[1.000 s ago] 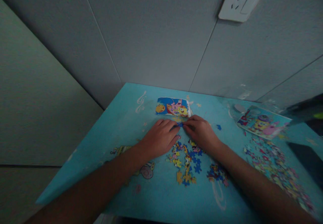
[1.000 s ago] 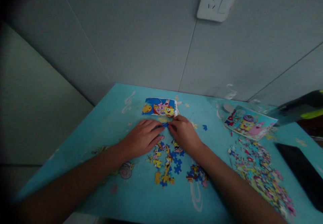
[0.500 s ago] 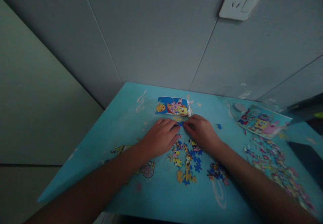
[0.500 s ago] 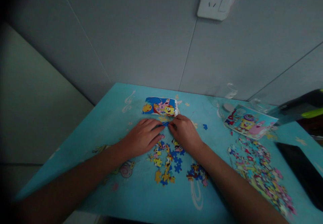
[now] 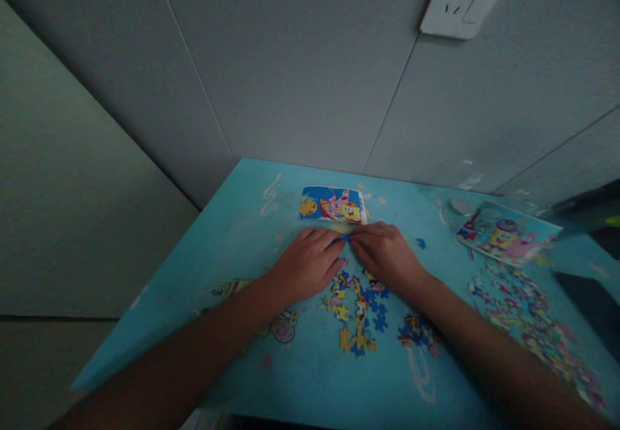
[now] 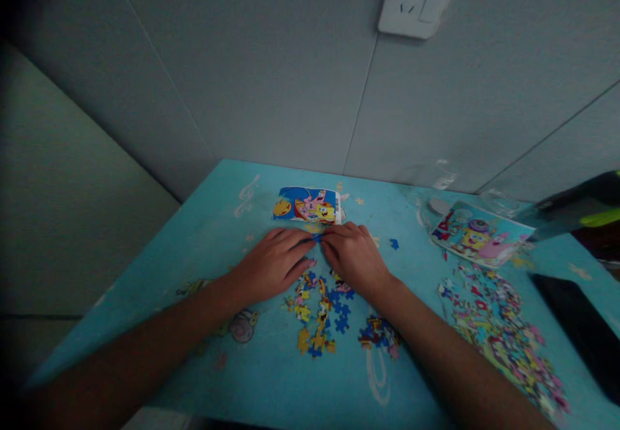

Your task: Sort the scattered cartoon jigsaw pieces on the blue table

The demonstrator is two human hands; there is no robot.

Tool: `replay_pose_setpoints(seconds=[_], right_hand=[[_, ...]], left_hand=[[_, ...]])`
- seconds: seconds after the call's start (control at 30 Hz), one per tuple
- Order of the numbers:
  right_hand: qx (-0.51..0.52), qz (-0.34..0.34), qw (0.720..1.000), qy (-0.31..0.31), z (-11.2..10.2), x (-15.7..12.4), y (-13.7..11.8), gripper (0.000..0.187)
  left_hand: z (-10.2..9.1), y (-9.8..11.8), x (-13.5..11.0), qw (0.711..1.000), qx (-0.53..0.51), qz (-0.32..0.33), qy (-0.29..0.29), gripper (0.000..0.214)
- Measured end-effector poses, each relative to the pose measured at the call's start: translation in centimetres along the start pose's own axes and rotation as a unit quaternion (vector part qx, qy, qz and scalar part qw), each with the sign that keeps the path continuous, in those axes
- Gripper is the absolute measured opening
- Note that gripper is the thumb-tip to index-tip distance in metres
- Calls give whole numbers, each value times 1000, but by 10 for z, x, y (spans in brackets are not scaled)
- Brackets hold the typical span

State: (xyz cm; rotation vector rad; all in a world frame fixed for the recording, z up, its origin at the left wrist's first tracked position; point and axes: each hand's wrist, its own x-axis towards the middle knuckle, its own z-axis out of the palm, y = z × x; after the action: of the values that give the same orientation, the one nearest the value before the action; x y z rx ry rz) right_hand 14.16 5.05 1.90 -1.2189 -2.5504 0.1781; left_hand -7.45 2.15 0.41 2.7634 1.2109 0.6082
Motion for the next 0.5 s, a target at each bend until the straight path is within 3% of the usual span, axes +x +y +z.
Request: replay_pose_setpoints(seconds=[0.33,0.5], right_hand=[[4,-33,999,-27,-10,-2,2,29],[30,23,998,47,-26,-11,25,29]], left_hand=[[4,-1,1,1000,3,-7,0,41],[5,-3,2,1000,10,3,2,39]])
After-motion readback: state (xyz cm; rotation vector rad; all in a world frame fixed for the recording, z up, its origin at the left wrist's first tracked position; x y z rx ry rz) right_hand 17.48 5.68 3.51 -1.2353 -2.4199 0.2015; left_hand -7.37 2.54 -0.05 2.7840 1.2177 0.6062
